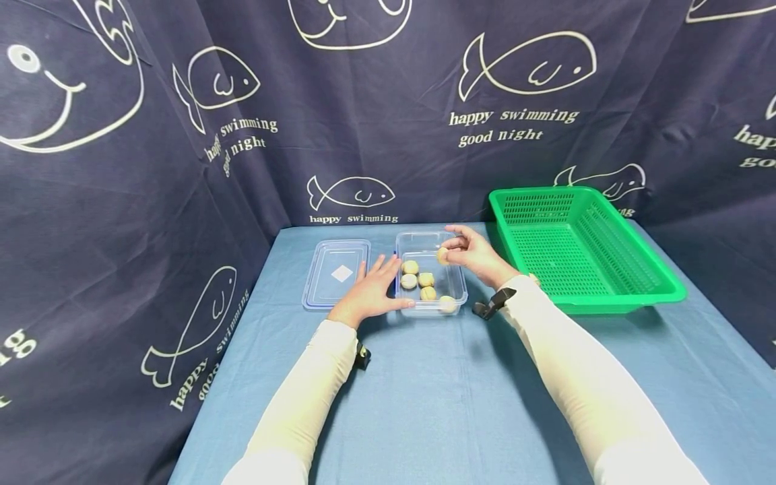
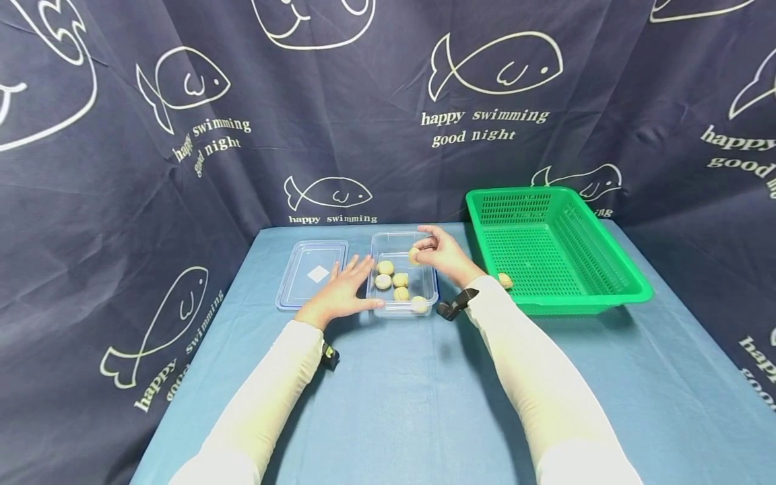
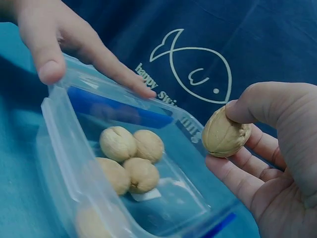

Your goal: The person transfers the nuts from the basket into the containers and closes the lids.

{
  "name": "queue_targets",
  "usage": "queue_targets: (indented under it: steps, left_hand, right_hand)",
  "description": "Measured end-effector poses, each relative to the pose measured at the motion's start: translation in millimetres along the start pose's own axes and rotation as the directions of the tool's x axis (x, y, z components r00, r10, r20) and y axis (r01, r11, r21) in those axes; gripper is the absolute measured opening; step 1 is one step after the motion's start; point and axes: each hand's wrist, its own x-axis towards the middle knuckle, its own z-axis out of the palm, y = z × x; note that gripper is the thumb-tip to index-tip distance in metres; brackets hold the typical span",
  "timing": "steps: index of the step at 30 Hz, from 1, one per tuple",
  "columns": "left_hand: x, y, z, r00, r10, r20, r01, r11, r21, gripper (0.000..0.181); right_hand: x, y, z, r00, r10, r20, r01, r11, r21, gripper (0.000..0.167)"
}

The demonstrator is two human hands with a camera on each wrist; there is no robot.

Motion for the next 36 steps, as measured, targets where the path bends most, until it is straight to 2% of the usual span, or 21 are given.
queue_targets:
  steps: [10, 18, 23, 29, 36]
  left_hand:
    - [-0.1, 0.1, 0.2, 1.0, -0.008, 0.009, 0.008, 1.0, -0.016, 0.106]
    - [1.1, -2.4, 2.9, 1.0, 0.002, -0.007, -0.002, 1.0, 0.003, 0.106]
    - [0.3, -1.4, 2.4, 1.0, -0.007, -0.001, 0.007, 1.0, -0.02, 0.107]
    - [1.0, -1.5, 2.9, 1.0, -0.002, -0.004, 0.002, 1.0, -0.012, 0.107]
    - [0.5, -3.3, 3.2, 1.0, -0.001, -0.001, 0.001, 1.0, -0.03, 0.108]
  right_hand:
    - [1.3, 7.0, 23.6, 0.999, 0.0, 0.045, -0.001, 0.999, 0.035, 0.068]
    - [2.7, 11.1, 39.9, 0.996, 0.038, 0.085, -0.037, 0.999, -0.014, 0.07]
    - [2.4, 13.8, 47.4, 0.992, 0.04, 0.123, -0.039, 0.999, -0.008, 0.069]
    - [1.9, 13.0, 49.5, 0.987, 0.048, 0.151, -0.051, 0.999, 0.019, 0.065]
    - [-0.5, -1.4, 37.6, 0.995, 0.005, 0.102, -0.005, 1.0, -0.001, 0.063]
